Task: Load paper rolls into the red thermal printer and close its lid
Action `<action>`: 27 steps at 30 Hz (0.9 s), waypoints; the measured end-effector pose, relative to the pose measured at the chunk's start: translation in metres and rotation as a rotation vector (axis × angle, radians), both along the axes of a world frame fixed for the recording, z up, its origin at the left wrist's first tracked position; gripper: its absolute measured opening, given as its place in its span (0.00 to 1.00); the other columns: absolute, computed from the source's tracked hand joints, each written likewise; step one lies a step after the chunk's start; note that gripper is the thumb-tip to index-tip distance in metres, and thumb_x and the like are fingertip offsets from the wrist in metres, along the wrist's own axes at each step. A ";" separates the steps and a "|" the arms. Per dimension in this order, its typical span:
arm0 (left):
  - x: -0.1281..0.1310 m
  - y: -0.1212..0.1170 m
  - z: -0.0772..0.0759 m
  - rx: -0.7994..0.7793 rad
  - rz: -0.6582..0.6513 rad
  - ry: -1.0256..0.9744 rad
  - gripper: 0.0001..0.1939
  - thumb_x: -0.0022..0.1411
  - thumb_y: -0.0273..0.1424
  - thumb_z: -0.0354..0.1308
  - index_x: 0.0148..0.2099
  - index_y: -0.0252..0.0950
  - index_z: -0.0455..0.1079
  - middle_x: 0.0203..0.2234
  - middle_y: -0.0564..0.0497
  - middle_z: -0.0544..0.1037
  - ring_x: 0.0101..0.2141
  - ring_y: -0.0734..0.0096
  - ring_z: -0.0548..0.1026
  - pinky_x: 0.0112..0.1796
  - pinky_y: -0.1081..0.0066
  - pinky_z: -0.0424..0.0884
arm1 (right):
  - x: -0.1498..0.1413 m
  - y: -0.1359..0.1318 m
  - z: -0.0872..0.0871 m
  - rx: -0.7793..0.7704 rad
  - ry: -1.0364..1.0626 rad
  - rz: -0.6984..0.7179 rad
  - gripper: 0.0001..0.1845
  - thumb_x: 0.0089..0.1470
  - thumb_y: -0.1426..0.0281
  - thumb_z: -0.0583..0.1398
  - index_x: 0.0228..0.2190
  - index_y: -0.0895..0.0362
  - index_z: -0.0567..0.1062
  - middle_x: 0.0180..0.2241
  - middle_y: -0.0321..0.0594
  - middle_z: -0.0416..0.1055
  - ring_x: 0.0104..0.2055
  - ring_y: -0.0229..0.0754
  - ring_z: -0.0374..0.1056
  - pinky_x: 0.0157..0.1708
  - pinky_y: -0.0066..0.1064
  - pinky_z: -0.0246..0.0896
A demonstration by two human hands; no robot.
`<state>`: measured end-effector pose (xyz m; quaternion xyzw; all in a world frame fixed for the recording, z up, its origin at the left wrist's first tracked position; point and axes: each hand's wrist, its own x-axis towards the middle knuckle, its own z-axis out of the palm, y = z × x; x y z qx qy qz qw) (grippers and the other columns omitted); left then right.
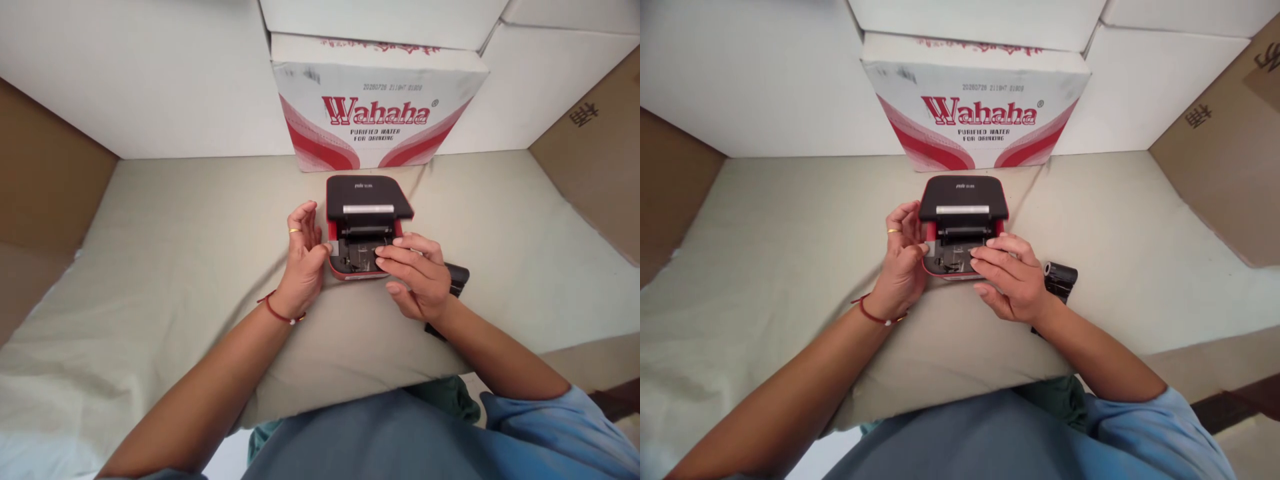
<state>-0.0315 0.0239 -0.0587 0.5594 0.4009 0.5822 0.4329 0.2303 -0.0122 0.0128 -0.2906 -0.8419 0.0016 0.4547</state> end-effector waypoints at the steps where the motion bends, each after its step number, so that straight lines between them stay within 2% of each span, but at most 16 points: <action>1: 0.001 0.000 0.000 -0.006 0.003 -0.009 0.36 0.75 0.56 0.66 0.76 0.60 0.57 0.81 0.48 0.63 0.83 0.56 0.62 0.80 0.52 0.64 | 0.000 0.001 0.002 -0.003 0.003 0.014 0.22 0.75 0.58 0.63 0.64 0.42 0.85 0.53 0.41 0.91 0.57 0.60 0.81 0.63 0.62 0.80; 4: 0.007 0.000 -0.004 -0.034 0.029 -0.067 0.31 0.74 0.51 0.67 0.72 0.58 0.61 0.79 0.48 0.65 0.81 0.57 0.65 0.79 0.52 0.67 | 0.001 0.004 0.017 -0.096 -0.008 0.083 0.19 0.76 0.56 0.61 0.58 0.42 0.89 0.50 0.42 0.92 0.57 0.60 0.84 0.61 0.61 0.81; 6: 0.010 0.001 -0.009 -0.038 0.034 -0.109 0.30 0.73 0.51 0.68 0.70 0.56 0.63 0.81 0.48 0.63 0.81 0.56 0.65 0.78 0.52 0.69 | 0.003 0.009 0.035 -0.226 0.027 0.095 0.23 0.79 0.54 0.56 0.50 0.45 0.91 0.48 0.44 0.92 0.54 0.58 0.86 0.58 0.57 0.83; 9: 0.011 0.002 -0.016 -0.028 -0.003 -0.151 0.33 0.72 0.53 0.69 0.71 0.56 0.62 0.82 0.48 0.61 0.82 0.55 0.64 0.78 0.51 0.67 | 0.001 0.030 0.070 -0.502 0.089 -0.044 0.25 0.80 0.53 0.56 0.42 0.48 0.90 0.42 0.42 0.91 0.44 0.52 0.87 0.48 0.48 0.82; 11: 0.010 0.003 -0.018 -0.025 -0.029 -0.161 0.35 0.72 0.54 0.69 0.73 0.56 0.61 0.80 0.46 0.65 0.81 0.54 0.65 0.78 0.50 0.68 | -0.005 0.051 0.089 -0.648 -0.044 -0.124 0.20 0.78 0.56 0.60 0.41 0.50 0.89 0.38 0.39 0.89 0.38 0.48 0.84 0.42 0.42 0.79; 13: 0.009 0.003 -0.018 -0.022 -0.040 -0.151 0.37 0.72 0.54 0.69 0.75 0.55 0.60 0.79 0.45 0.66 0.80 0.53 0.66 0.78 0.49 0.68 | -0.015 0.074 0.099 -0.679 -0.344 -0.157 0.13 0.73 0.63 0.63 0.41 0.50 0.90 0.37 0.39 0.89 0.37 0.49 0.83 0.41 0.42 0.75; 15: 0.008 0.003 -0.017 -0.020 -0.035 -0.135 0.36 0.73 0.53 0.68 0.75 0.54 0.60 0.79 0.44 0.66 0.80 0.53 0.66 0.78 0.49 0.68 | -0.028 0.094 0.098 -0.606 -0.648 -0.213 0.11 0.68 0.68 0.66 0.42 0.49 0.91 0.41 0.43 0.91 0.42 0.55 0.83 0.42 0.44 0.73; 17: 0.008 0.003 -0.015 -0.022 -0.028 -0.123 0.36 0.73 0.52 0.67 0.75 0.54 0.60 0.78 0.44 0.66 0.80 0.52 0.66 0.78 0.48 0.67 | -0.040 0.108 0.089 -0.510 -0.811 -0.276 0.10 0.63 0.70 0.69 0.43 0.50 0.92 0.43 0.48 0.91 0.43 0.59 0.83 0.42 0.46 0.72; 19: 0.009 0.003 -0.015 -0.020 -0.023 -0.110 0.35 0.73 0.51 0.67 0.75 0.53 0.60 0.77 0.44 0.67 0.80 0.52 0.66 0.78 0.48 0.67 | -0.049 0.117 0.078 -0.455 -0.847 -0.297 0.08 0.61 0.69 0.71 0.41 0.51 0.92 0.40 0.52 0.90 0.42 0.60 0.83 0.41 0.47 0.73; 22: 0.010 0.003 -0.015 -0.014 -0.018 -0.091 0.35 0.73 0.50 0.65 0.75 0.53 0.59 0.77 0.43 0.67 0.80 0.52 0.66 0.78 0.48 0.67 | -0.057 0.121 0.067 -0.466 -0.855 -0.298 0.04 0.59 0.67 0.74 0.36 0.52 0.91 0.39 0.55 0.90 0.41 0.60 0.83 0.40 0.47 0.73; 24: 0.011 0.003 -0.016 -0.013 -0.015 -0.088 0.35 0.74 0.50 0.65 0.76 0.53 0.59 0.77 0.43 0.67 0.80 0.52 0.66 0.79 0.48 0.67 | -0.058 0.121 0.066 -0.512 -0.869 -0.329 0.04 0.60 0.67 0.74 0.37 0.53 0.90 0.41 0.57 0.90 0.42 0.62 0.84 0.42 0.48 0.74; 27: 0.011 0.003 -0.017 -0.017 -0.023 -0.114 0.36 0.73 0.52 0.67 0.76 0.54 0.59 0.78 0.44 0.67 0.80 0.51 0.66 0.78 0.47 0.67 | -0.054 0.115 0.075 -0.564 -0.837 -0.336 0.06 0.62 0.67 0.71 0.41 0.54 0.88 0.43 0.56 0.90 0.43 0.63 0.84 0.43 0.49 0.75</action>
